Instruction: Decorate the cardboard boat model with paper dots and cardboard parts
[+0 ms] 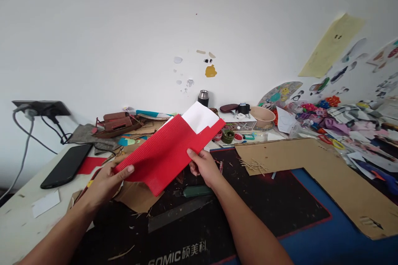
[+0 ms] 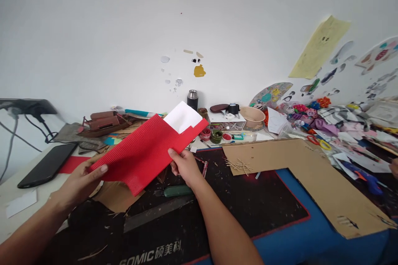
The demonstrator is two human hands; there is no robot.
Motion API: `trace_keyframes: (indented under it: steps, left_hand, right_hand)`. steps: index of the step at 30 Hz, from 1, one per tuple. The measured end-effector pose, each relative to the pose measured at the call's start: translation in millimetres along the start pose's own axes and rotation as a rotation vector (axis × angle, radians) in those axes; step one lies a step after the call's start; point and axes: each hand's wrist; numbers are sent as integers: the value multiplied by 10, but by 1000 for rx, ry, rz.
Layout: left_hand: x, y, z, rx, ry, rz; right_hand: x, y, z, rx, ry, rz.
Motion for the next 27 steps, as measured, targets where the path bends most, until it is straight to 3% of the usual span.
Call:
trace_keyframes:
  steps: [4, 8, 12, 16, 18, 22, 24, 27]
  left_hand:
    - [22, -11, 38, -42, -164, 106]
    - [-13, -43, 54, 66, -209, 130]
    - [-2, -27, 147, 208, -281, -349]
    - [171, -32, 253, 438, -406, -800]
    - [241, -85, 245, 547, -315, -831]
    - [191, -235, 148, 608, 35, -657]
    - [116, -236, 125, 523, 223, -561]
    - [57, -66, 132, 292, 471, -466]
  right_hand:
    - [-1, -3, -11, -38, 24, -107]
    - [9, -17, -7, -66, 21, -152]
    - [30, -39, 0, -82, 21, -176]
    - [37, -46, 9, -74, 6, -198]
    - [34, -44, 20, -55, -16, -192]
    - [31, -48, 58, -53, -151, -120]
    - [32, -60, 79, -48, -232, -99]
    - [34, -78, 94, -30, -274, -86]
Point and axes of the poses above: each hand's wrist, its own z-axis away from the middle knuckle, its own x-axis out of the palm, y = z × x, and after that the axes turned 15 degrees about -z, right-handed
